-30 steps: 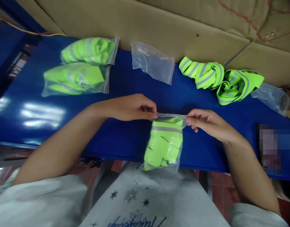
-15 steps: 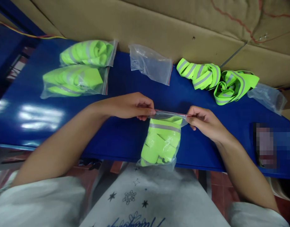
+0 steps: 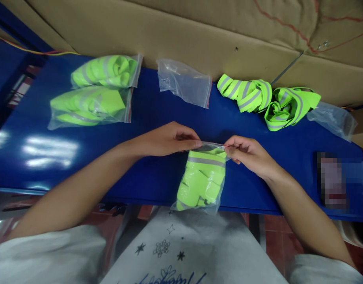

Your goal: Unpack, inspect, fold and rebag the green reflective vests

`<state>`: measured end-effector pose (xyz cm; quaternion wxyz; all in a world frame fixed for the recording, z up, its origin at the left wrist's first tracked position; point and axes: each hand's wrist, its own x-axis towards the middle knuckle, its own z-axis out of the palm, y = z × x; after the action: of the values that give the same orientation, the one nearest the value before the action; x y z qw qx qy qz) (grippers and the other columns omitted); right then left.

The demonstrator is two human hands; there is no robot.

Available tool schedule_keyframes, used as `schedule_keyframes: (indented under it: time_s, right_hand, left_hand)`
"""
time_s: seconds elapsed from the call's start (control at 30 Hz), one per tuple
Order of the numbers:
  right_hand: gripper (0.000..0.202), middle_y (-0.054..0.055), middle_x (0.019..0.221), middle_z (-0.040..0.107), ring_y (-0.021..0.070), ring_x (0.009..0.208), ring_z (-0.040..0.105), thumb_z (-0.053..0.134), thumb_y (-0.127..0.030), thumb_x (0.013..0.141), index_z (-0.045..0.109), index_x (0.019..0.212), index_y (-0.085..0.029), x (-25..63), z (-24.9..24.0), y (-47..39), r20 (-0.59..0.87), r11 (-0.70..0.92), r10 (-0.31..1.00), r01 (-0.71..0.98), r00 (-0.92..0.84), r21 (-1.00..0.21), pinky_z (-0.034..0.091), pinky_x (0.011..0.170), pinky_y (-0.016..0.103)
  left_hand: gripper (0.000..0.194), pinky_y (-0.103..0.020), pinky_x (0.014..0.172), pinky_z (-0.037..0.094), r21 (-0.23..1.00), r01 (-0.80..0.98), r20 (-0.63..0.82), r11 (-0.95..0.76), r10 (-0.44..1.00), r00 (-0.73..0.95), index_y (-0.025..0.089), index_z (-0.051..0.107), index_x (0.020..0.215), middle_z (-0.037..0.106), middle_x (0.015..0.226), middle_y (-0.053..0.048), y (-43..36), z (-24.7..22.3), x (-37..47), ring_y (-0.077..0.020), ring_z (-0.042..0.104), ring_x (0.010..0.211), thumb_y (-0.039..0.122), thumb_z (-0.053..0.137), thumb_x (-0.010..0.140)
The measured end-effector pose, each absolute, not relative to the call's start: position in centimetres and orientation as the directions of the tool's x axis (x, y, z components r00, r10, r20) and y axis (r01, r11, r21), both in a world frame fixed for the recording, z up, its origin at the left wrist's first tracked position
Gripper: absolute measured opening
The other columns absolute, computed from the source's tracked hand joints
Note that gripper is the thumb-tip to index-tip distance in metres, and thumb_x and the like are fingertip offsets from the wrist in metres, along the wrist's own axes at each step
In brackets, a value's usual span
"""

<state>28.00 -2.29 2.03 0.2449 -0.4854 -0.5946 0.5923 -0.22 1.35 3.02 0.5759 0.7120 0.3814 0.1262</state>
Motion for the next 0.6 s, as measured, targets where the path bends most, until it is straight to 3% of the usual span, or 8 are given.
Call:
schedule_keyframes:
  time_s: [0.17,0.4,0.6]
  right_hand:
    - [0.030,-0.004,0.063,0.055,0.0061,0.055,0.045,0.075,-0.045,0.087,0.067,0.083,-0.016,28.2,2.6,-2.4,-0.328,-0.200,0.843,0.318,-0.427,-0.927,0.034,0.050,0.020]
    - [0.038,0.004,0.079,0.070,0.0120,0.065,0.062,0.078,-0.052,0.085,0.073,0.095,-0.016,29.4,3.6,-2.0,-0.460,-0.303,0.724,0.362,-0.515,-0.882,0.051,0.061,0.025]
    - [0.029,-0.002,0.067,0.058,0.0081,0.058,0.051,0.074,-0.045,0.088,0.067,0.085,-0.017,29.0,3.3,-2.6,-0.378,-0.174,0.780,0.408,-0.498,-0.896,0.040,0.055,0.021]
  left_hand:
    - [0.033,-0.022,0.066,0.040,0.900,0.419,-0.226,-0.119,0.694,0.684,0.014,0.075,0.097,0.071,0.083,-0.002,1.2,3.1,-0.2,-0.0135,0.061,0.076,0.044,0.065,0.091]
    - [0.027,-0.021,0.066,0.040,0.887,0.404,-0.188,-0.224,0.623,0.759,0.014,0.068,0.094,0.067,0.081,-0.001,0.9,4.0,-0.5,-0.0116,0.055,0.073,0.039,0.058,0.096]
    - [0.027,-0.022,0.064,0.038,0.881,0.407,-0.186,-0.240,0.617,0.765,0.015,0.067,0.096,0.066,0.082,0.000,0.5,4.2,-0.3,-0.0118,0.054,0.073,0.039,0.056,0.098]
